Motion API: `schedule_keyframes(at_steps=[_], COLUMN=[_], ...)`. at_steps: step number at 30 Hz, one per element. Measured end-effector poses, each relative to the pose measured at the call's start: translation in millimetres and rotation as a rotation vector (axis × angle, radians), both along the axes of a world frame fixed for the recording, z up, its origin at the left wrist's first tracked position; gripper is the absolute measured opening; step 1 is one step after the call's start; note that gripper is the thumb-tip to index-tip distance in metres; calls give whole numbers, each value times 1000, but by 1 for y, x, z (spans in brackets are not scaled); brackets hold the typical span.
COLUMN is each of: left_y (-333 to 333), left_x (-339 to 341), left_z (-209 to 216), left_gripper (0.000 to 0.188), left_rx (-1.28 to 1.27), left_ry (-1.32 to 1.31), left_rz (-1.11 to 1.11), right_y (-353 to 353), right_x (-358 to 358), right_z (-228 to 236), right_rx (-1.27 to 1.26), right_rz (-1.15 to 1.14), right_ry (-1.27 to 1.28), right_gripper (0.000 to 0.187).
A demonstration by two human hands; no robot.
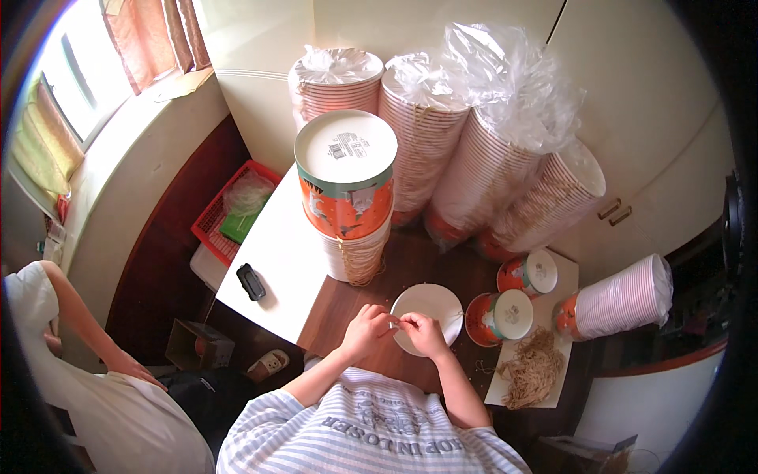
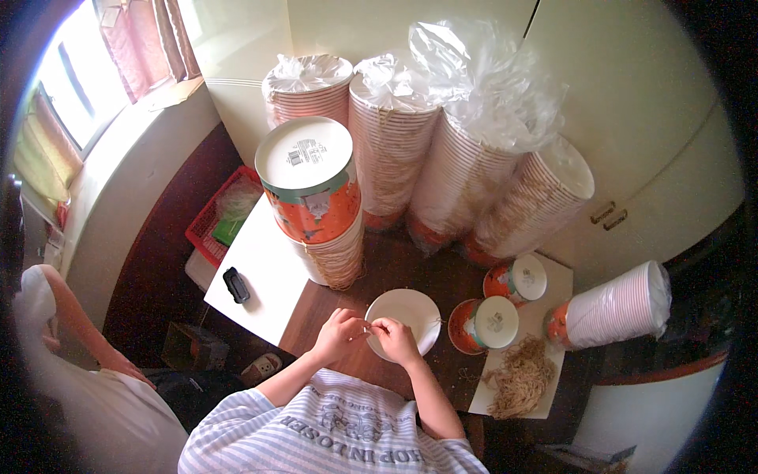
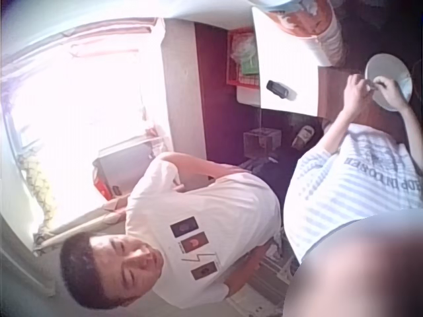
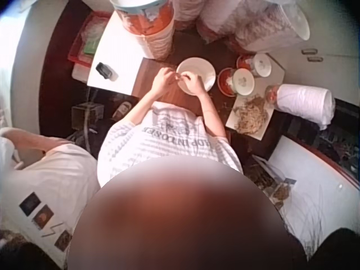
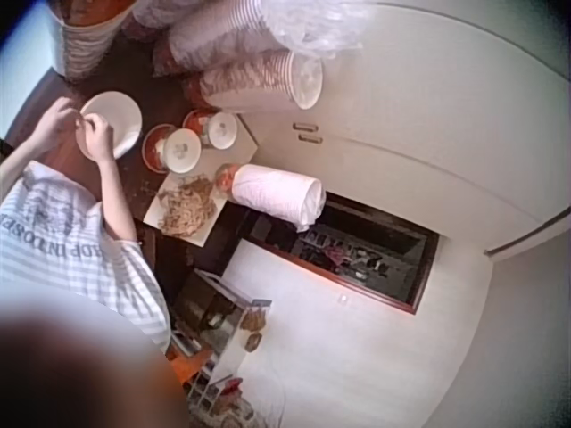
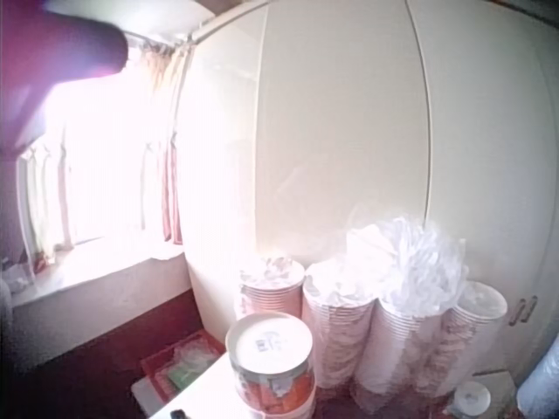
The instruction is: Tying strings onto paper bowls at a packaging workstation.
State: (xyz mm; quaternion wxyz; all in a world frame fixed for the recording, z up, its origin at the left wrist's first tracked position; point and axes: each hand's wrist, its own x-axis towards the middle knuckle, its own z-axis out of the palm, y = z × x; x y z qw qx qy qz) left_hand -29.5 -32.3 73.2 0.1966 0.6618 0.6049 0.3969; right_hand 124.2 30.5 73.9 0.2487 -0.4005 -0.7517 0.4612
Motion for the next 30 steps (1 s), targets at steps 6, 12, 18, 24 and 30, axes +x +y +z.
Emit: schedule_keyframes(at_steps=[6,12,18,24,30], left_y=[0,-4,-9,-21,-21], left_x=[-1,-4,-4,9,7], left_z=[0,-18,-52,-87,-74], left_gripper=[12,11,10,10,14], left_rx=[-4,21,-4,-309,-611], left_ry=[122,163,-94,-773,-1382], left_rz=[-22,56,108,176,172], right_y=[1,-4,-10,-46,-67], right_x=[-1,-2,5,-1,-4], right_z=[-1,7,17,13,-4], right_rx=[9,49,-24,190,505], right_rz=[11,-8,68,160,254], right_ry=[59,159,165,-219,-378], right_gripper=[16,25,18,24,10])
